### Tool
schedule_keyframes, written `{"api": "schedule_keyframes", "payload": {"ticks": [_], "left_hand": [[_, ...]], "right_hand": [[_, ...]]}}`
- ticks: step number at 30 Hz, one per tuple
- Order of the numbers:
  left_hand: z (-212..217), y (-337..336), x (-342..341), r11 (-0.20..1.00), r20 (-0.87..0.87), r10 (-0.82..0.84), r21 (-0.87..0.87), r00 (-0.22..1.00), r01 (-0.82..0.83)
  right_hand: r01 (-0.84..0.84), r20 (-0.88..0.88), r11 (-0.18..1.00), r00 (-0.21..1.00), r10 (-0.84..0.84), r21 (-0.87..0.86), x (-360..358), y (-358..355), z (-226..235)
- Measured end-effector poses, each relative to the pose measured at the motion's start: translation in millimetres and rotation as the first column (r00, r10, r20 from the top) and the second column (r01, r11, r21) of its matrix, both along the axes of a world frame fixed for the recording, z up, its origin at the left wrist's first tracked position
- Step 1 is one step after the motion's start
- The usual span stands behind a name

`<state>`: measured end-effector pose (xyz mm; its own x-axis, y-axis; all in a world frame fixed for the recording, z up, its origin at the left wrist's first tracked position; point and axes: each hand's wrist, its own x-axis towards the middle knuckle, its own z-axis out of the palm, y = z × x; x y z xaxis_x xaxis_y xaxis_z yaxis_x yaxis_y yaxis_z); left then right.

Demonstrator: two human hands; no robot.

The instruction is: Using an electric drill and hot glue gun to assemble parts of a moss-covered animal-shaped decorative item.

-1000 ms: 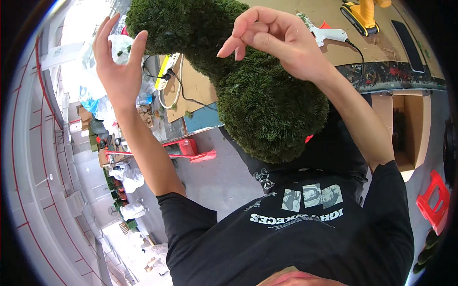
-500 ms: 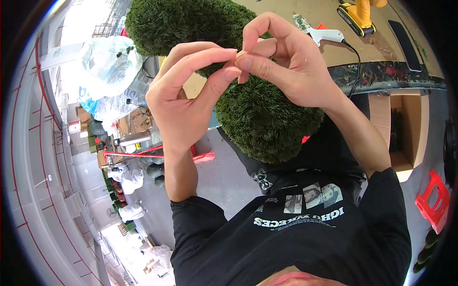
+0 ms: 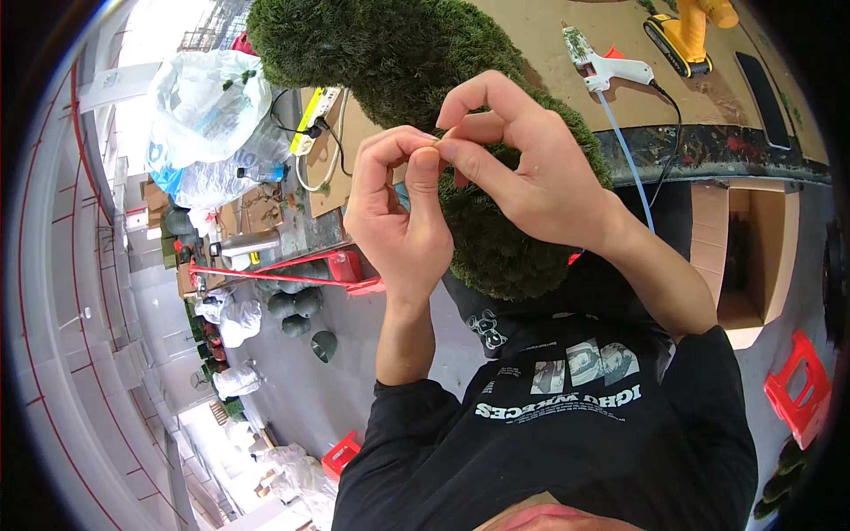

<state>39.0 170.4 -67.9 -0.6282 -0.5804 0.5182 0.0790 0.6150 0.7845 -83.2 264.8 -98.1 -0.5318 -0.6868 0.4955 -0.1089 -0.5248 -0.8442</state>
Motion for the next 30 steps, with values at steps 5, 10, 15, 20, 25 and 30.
{"api": "schedule_keyframes", "payload": {"ticks": [5, 10, 15, 20, 25, 30], "left_hand": [[1, 7, 10, 0.999, 0.049, 0.006, 0.047, 0.999, -0.009], [4, 6, 19, 0.994, 0.168, 0.029, -0.105, 0.985, -0.012], [8, 2, 27, 0.924, 0.223, -0.058, -0.357, 0.973, 0.137], [43, -50, 54, 0.927, 0.228, 0.153, -0.37, 0.961, -0.06], [77, -111, -1, 0.815, 0.025, 0.207, -0.558, 0.978, -0.158], [106, -135, -65, 0.553, 0.169, 0.164, -0.832, 0.972, 0.051]], "right_hand": [[-0.064, 0.007, 0.998, 0.998, 0.064, -0.008, 10, -1, 3], [-0.158, 0.098, 0.986, 0.983, 0.154, 0.041, 18, -3, 6], [-0.309, 0.288, 0.942, 0.921, 0.262, 0.131, -2, -4, 23], [-0.318, -0.053, 0.844, 0.925, 0.376, 0.432, -76, -29, 58], [0.377, -0.591, 0.906, 0.782, -0.199, 0.193, -90, -88, 28], [0.365, -0.571, 0.898, 0.803, -0.171, 0.244, -94, -110, 42]]}}
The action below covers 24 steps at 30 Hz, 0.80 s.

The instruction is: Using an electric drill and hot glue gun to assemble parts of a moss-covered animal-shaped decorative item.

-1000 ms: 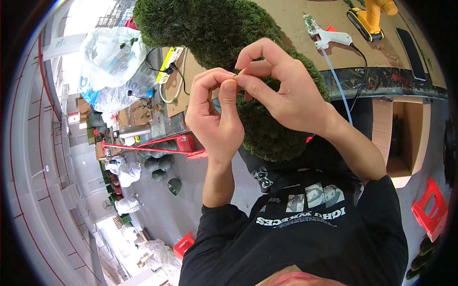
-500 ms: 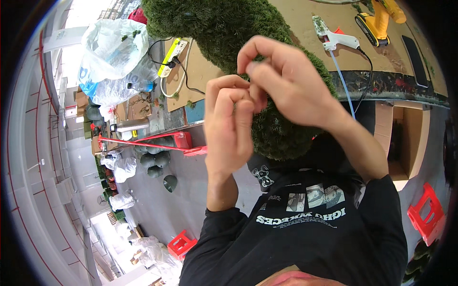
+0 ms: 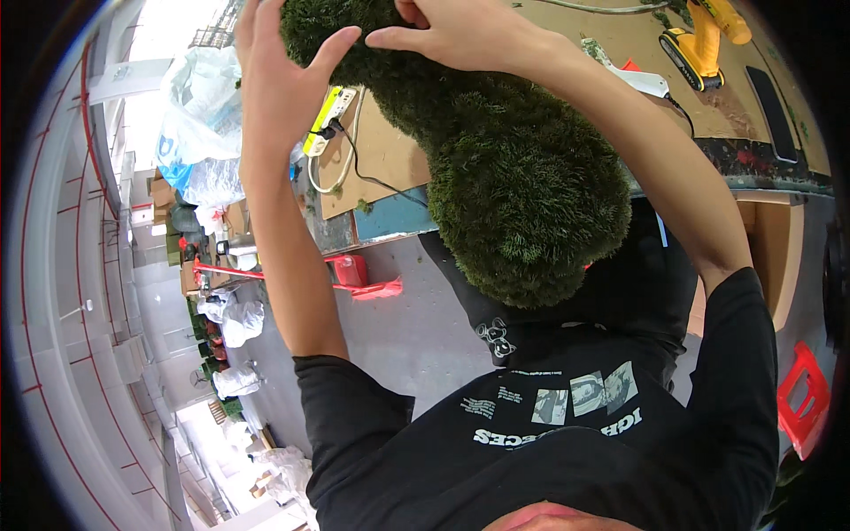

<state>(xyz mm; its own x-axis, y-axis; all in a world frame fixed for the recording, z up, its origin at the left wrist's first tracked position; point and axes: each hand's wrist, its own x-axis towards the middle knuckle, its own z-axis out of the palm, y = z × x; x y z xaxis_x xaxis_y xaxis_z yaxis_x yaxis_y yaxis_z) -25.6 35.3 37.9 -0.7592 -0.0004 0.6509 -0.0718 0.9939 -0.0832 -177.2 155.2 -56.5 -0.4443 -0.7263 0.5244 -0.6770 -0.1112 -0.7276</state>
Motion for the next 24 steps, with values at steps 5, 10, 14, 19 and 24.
{"api": "schedule_keyframes", "payload": {"ticks": [5, 10, 14, 19, 24], "left_hand": [[10, -8, -15, 0.998, 0.294, 0.054, -0.006, 0.954, -0.055], [8, -21, -17, 1.0, 0.284, 0.009, 0.025, 0.959, -0.017], [6, -21, -19, 0.999, 0.274, 0.032, 0.017, 0.961, -0.038], [3, -24, -17, 1.0, 0.271, 0.015, 0.017, 0.962, -0.02], [3, -28, -13, 0.999, 0.277, -0.028, 0.049, 0.961, 0.015]], "right_hand": [[-0.085, 0.044, 0.992, 0.995, 0.09, -0.096, -4, -14, -6], [-0.14, 0.11, 0.984, 0.982, 0.152, -0.114, -10, -12, -7], [-0.121, 0.113, 0.986, 0.985, 0.134, -0.113, -12, -18, -10], [-0.114, 0.123, 0.989, 0.985, 0.125, -0.091, -10, -16, -8], [-0.107, 0.131, 0.993, 0.985, 0.114, -0.058, -7, -14, -6]]}}
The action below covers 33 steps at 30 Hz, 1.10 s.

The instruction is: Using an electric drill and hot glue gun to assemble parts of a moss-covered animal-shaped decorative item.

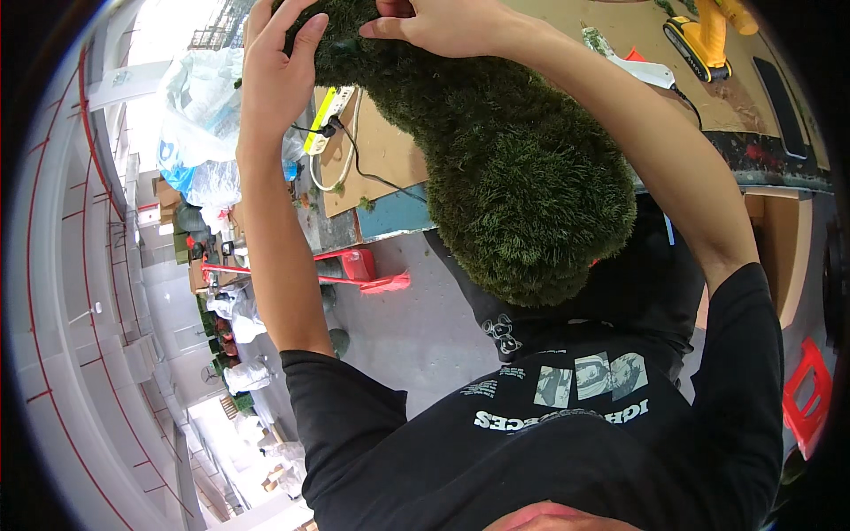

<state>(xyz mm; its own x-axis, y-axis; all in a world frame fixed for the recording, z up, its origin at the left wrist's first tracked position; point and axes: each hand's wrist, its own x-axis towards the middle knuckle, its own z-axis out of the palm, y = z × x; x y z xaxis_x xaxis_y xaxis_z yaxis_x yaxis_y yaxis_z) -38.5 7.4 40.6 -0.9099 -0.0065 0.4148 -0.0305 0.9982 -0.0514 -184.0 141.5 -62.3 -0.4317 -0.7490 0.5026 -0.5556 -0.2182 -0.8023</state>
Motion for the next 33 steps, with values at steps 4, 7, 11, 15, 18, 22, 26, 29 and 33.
{"api": "schedule_keyframes", "payload": {"ticks": [4, 7, 11, 15, 18, 22, 26, 29, 33], "left_hand": [[-3, 13, 1, 0.998, 0.041, 0.004, -0.06, 0.999, -0.002], [0, 19, 0, 0.991, 0.047, 0.002, -0.13, 0.999, 0.004], [30, 6, -7, 0.975, 0.17, -0.04, -0.21, 0.985, 0.076], [33, 6, -22, 0.978, 0.237, -0.097, -0.157, 0.967, 0.137], [35, 4, -20, 0.987, 0.26, -0.057, -0.131, 0.964, 0.094], [28, 1, -23, 0.992, 0.21, -0.113, -0.024, 0.971, 0.12], [27, 4, -15, 0.99, 0.22, -0.095, -0.078, 0.971, 0.114], [26, 8, -17, 0.985, 0.239, -0.13, -0.083, 0.962, 0.154], [23, 0, -15, 0.977, 0.271, -0.135, -0.124, 0.953, 0.173]], "right_hand": [[0.011, 0.022, 1.0, 1.0, -0.011, 0.015, -1, -1, -3], [0.02, 0.016, 1.0, 1.0, -0.02, -0.003, -5, -4, -4], [-0.001, 0.055, 1.0, 0.998, 0.001, -0.005, 0, -9, 3], [-0.025, 0.045, 1.0, 0.999, 0.026, -0.005, -9, -7, -3], [-0.048, 0.045, 0.998, 0.998, 0.046, 0.036, 1, 8, 8], [0.025, -0.03, 1.0, 0.999, -0.025, -0.002, -2, -2, 1], [-0.047, 0.036, 0.999, 0.998, 0.048, -0.02, -3, -2, 0], [-0.012, 0.01, 0.999, 1.0, 0.012, -0.039, -8, -11, -7], [-0.022, 0.051, 0.999, 0.998, 0.024, -0.038, -8, -15, -9]]}}
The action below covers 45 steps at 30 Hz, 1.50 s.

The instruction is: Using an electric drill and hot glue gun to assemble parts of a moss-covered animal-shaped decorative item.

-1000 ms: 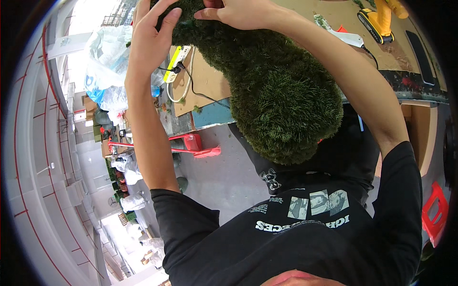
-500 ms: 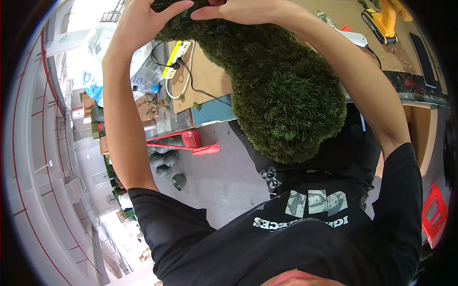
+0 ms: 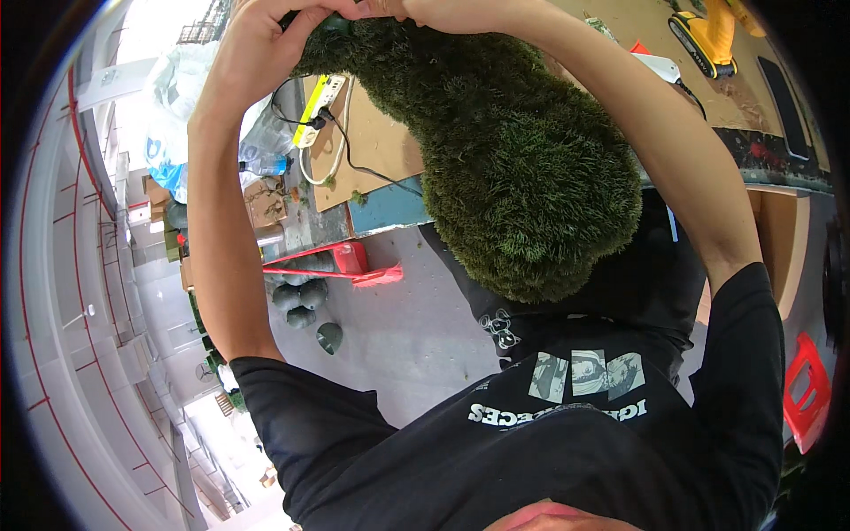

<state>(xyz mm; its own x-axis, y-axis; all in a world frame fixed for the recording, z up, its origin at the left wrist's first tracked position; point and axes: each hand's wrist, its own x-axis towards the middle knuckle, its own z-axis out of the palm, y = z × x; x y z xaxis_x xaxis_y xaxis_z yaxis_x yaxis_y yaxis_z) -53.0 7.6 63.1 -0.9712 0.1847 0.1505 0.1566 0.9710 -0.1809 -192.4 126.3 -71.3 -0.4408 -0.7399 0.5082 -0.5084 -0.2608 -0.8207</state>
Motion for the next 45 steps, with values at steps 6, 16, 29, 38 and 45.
{"api": "schedule_keyframes", "payload": {"ticks": [6, 16, 29, 38, 45], "left_hand": [[0, 8, -5, 1.0, 0.031, 0.028, -0.009, 0.999, -0.028], [-1, -34, -3, 0.958, -0.019, -0.237, -0.169, 0.971, 0.231], [-11, -35, 1, 0.968, -0.096, -0.164, -0.205, 0.982, 0.142], [-12, -29, 8, 0.994, -0.058, -0.104, -0.053, 0.993, 0.101], [-11, -36, 5, 0.982, -0.082, -0.133, -0.144, 0.988, 0.121]], "right_hand": [[0.031, -0.024, 1.0, 0.999, -0.031, 0.0, -6, 3, -5], [0.367, 0.264, 0.886, 0.858, -0.439, 0.282, -25, 226, -52], [0.578, 0.331, 0.813, 0.756, -0.564, 0.064, -168, 223, -150], [0.435, 0.324, 0.891, 0.831, -0.452, 0.128, -171, 226, -101], [0.362, 0.306, 0.932, 0.885, -0.351, 0.023, -63, 239, -14]]}}
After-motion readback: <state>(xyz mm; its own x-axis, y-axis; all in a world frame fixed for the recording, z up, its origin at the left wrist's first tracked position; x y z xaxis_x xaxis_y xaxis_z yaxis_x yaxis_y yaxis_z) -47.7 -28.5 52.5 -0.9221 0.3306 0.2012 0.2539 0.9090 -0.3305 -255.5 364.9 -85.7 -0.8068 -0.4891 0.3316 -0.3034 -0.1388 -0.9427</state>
